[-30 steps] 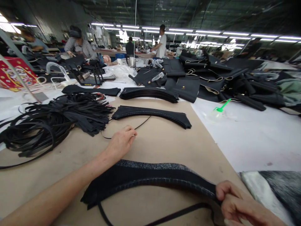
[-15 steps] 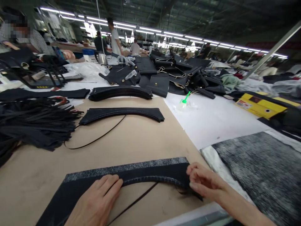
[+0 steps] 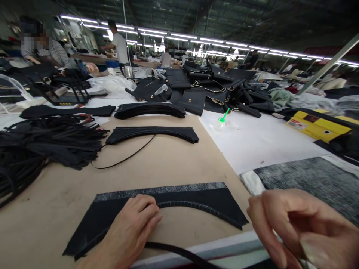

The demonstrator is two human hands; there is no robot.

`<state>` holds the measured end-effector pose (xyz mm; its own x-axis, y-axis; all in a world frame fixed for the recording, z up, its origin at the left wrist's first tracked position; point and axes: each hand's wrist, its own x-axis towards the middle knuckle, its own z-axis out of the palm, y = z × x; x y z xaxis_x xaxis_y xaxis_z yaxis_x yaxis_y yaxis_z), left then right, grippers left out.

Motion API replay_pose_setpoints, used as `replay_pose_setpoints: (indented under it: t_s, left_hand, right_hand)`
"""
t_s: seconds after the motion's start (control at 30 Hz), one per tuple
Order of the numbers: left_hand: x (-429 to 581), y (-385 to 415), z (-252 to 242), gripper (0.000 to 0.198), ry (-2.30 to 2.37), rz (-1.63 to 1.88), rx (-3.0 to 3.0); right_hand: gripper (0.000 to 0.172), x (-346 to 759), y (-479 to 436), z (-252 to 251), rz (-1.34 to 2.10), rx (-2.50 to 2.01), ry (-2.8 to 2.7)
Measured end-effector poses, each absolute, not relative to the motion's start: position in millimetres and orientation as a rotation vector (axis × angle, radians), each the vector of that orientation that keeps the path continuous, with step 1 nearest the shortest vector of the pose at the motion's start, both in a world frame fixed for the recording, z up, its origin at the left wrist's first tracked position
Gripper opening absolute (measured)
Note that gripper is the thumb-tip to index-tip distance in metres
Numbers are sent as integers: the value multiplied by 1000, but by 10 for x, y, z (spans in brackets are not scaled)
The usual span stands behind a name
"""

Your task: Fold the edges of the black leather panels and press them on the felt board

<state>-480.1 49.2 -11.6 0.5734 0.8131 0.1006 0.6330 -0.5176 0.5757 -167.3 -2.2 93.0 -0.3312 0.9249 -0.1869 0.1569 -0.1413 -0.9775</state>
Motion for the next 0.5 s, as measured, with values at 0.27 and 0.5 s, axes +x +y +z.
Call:
replay_pose_setpoints:
  t_s: [0.27,0.5]
  left_hand:
    - [-4456,330,433,46,650,404,1651]
    - [-4312,314,559,33,821,760,1618]
  right_hand:
    - [28,-2029,177,865,1579,-1206,-1542]
    - [33,-2046,144,867,1645,-1202,-1584]
